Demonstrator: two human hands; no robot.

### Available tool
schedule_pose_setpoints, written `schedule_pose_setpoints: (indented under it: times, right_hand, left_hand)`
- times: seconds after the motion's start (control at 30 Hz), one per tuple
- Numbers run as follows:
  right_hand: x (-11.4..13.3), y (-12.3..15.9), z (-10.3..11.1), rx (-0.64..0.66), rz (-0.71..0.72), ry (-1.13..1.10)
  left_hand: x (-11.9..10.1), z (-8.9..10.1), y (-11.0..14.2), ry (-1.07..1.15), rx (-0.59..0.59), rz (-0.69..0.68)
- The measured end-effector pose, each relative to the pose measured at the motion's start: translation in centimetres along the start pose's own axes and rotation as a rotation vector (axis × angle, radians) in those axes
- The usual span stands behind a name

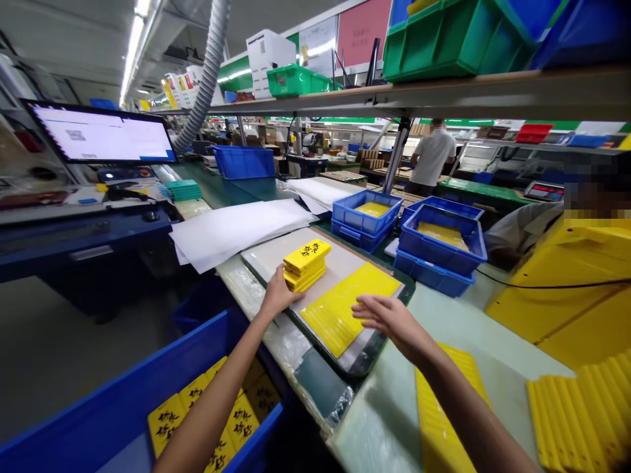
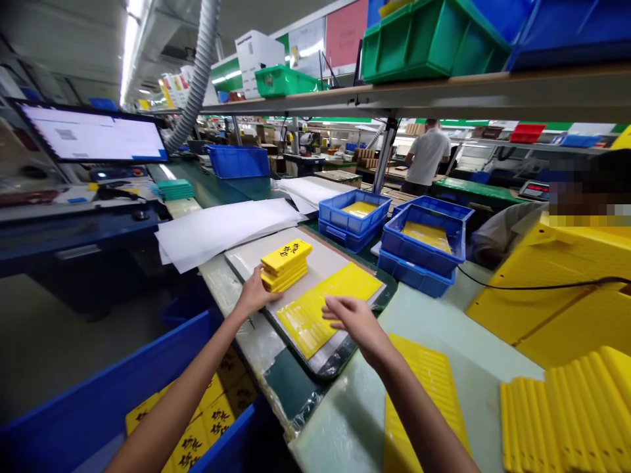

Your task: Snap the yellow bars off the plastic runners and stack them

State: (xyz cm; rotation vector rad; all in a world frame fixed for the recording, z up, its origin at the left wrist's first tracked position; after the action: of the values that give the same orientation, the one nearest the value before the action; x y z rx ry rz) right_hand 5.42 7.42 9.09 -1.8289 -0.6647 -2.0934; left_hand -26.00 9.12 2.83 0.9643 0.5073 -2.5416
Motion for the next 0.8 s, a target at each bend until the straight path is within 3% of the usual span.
schedule_pose_setpoints:
  times: [0.07,0.17,0.3,0.43,0.53,0.63,0.73,0.8]
  right_hand:
    - [0.7,-5.7,-1.9,-0.025,-0.022,0.052]
    - [0.7,-12.8,-3.6,-0.163,0.029,0.217]
    - [-0.7,-18.3,-5.5,-0.214,0.117,0.414]
    - [-2.7,-20.1,-6.2,-0.164,0.162,0.525]
    - [-3.7,-20.4,-6.1,-0.146,0.200,0.562]
    - [-3.5,-20.4,-5.4,-0.179,0.226,0.568]
    - [-1.3,-20.3,-2.3,-0.307,0.269,0.558]
    - [1.2,-19.9,2.2,-0.484,0.308,0.560]
  left_hand:
    - [-0.3,-0.7,0.8,-0.004,-0.008,0.009]
    - [-0.7,-1.0,1.7,0.010,-0.012,0.034]
    - [-0.7,0.0,1.6,0.093,0.094,0.090]
    - [0.0,2.5,-0.5,0.244,0.276,0.225]
    - [0.0,4.5,-3.0,0.309,0.296,0.328]
    - [-1.3,5.1,-6.0,0.328,0.321,0.359]
    - [-3.1,4.1,-8.6,0.309,0.450,0.371]
    - [-4.0,3.0,-9.8,0.295,0.562,0.382]
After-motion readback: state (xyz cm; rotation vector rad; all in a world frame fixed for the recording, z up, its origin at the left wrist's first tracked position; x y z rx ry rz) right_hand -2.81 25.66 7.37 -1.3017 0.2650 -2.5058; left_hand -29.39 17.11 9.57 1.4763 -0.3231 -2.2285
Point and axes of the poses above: each hand's wrist, its own y-axis away from the middle knuckle, its own z-axis out of the back of the hand, x = y × z, the point moved 3 cm from there along -y, towards the middle knuckle, and after that the axes turned 1 degree about z, right-handed, at the moved point
